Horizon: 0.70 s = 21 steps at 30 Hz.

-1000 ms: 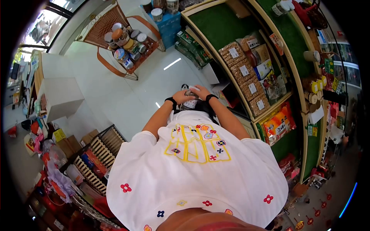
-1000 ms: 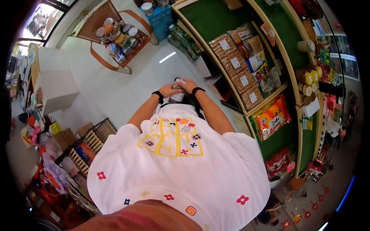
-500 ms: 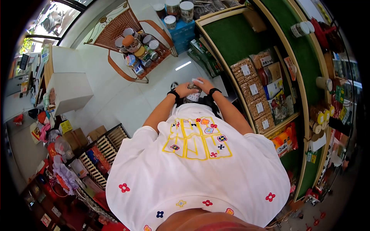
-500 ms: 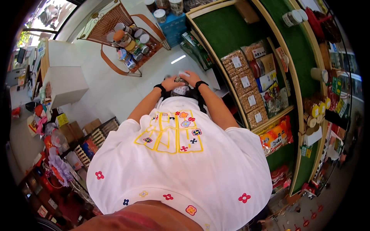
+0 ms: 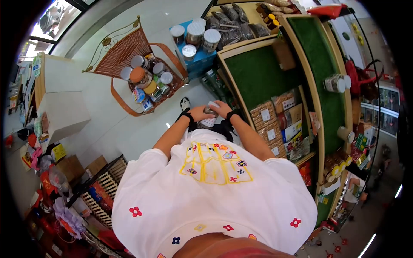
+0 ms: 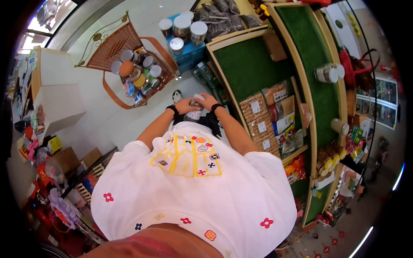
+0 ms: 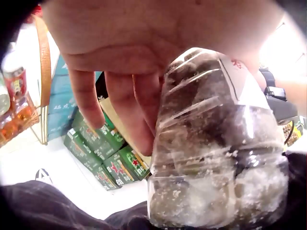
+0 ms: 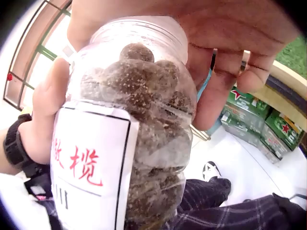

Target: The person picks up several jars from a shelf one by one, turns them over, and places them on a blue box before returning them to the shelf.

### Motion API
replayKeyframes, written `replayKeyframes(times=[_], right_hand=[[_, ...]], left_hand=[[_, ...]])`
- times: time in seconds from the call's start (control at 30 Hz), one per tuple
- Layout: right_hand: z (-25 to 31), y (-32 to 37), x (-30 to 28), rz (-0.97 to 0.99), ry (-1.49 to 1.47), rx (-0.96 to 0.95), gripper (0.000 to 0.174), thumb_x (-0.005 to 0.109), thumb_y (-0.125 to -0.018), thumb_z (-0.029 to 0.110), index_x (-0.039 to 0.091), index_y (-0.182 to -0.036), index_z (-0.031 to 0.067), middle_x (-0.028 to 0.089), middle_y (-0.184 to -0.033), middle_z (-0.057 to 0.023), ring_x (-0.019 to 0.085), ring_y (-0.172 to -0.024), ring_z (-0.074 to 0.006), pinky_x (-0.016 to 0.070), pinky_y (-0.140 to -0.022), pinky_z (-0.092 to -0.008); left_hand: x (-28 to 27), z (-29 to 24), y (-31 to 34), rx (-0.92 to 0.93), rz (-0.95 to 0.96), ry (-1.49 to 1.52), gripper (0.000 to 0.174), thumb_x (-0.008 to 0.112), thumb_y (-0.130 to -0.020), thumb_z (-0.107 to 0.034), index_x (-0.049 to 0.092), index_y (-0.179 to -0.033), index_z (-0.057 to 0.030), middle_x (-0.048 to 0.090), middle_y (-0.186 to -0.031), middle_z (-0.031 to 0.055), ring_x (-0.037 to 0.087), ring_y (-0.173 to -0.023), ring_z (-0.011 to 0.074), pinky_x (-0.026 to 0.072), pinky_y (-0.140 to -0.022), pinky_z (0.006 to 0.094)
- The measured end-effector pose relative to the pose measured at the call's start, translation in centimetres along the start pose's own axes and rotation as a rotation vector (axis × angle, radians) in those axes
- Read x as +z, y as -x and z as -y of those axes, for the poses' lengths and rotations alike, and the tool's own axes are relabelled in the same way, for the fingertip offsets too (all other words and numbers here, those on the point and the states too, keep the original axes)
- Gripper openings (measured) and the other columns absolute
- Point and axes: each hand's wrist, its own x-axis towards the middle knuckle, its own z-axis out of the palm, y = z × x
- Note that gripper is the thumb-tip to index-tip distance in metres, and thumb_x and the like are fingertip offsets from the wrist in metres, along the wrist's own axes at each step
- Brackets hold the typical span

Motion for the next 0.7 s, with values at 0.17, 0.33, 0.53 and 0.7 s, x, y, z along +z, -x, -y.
replayKeyframes(times=[0.17, 0.33, 0.53, 0.7], right_hand=[[7.2, -2.0, -3.6, -0.085, 0.028, -0.115, 0.066, 0.074, -0.066, 0.048, 0.056, -0.113, 0.0048, 0.063, -0.1, -0.0224, 0.062, -0.093, -0.0366, 0.0487, -0.082, -0.0399], [9.9, -5.2, -5.6, -0.254, 0.139, -0.246, 0.063, 0.08, -0.056, 0.036, 0.056, -0.108, 0.0088, 0.063, -0.096, -0.0166, 0.058, -0.095, -0.0346, 0.0474, -0.083, -0.0405], [10.4, -11.9, -8.2, -0.258, 0.192, -0.375, 0.065, 0.081, -0.055, 0.023, 0.054, -0.112, 0.008, 0.06, -0.106, -0.0134, 0.055, -0.099, -0.0324, 0.0452, -0.087, -0.0395], [10.0, -16.7, -10.3, -0.227, 0.311, -0.506, 0.063, 0.078, -0.054, 0.017, 0.054, -0.111, 0.0103, 0.056, -0.116, -0.0075, 0.05, -0.105, -0.0326, 0.0458, -0.089, -0.0396]], left_hand=[[-6.7, -1.6, -0.9, 0.034, -0.078, -0.168, 0.079, 0.069, -0.068, -0.058, 0.048, -0.122, -0.0044, 0.062, -0.106, 0.0206, 0.059, -0.098, 0.0361, 0.0461, -0.085, 0.0401], [-10.3, -0.2, -5.6, 0.141, -0.284, -0.232, 0.076, 0.079, -0.057, -0.029, 0.045, -0.122, -0.006, 0.057, -0.114, 0.0181, 0.054, -0.105, 0.0359, 0.0437, -0.09, 0.0416], [-14.1, -1.3, -8.1, 0.153, -0.499, -0.268, 0.078, 0.075, -0.061, -0.019, 0.041, -0.131, -0.0116, 0.044, -0.133, 0.0146, 0.048, -0.114, 0.0341, 0.0414, -0.096, 0.0409], [-17.4, -1.3, -10.0, -0.092, -0.666, -0.297, 0.078, 0.072, -0.066, -0.022, 0.037, -0.135, -0.0175, 0.036, -0.138, 0.0186, 0.045, -0.117, 0.04, 0.0432, -0.093, 0.0441]])
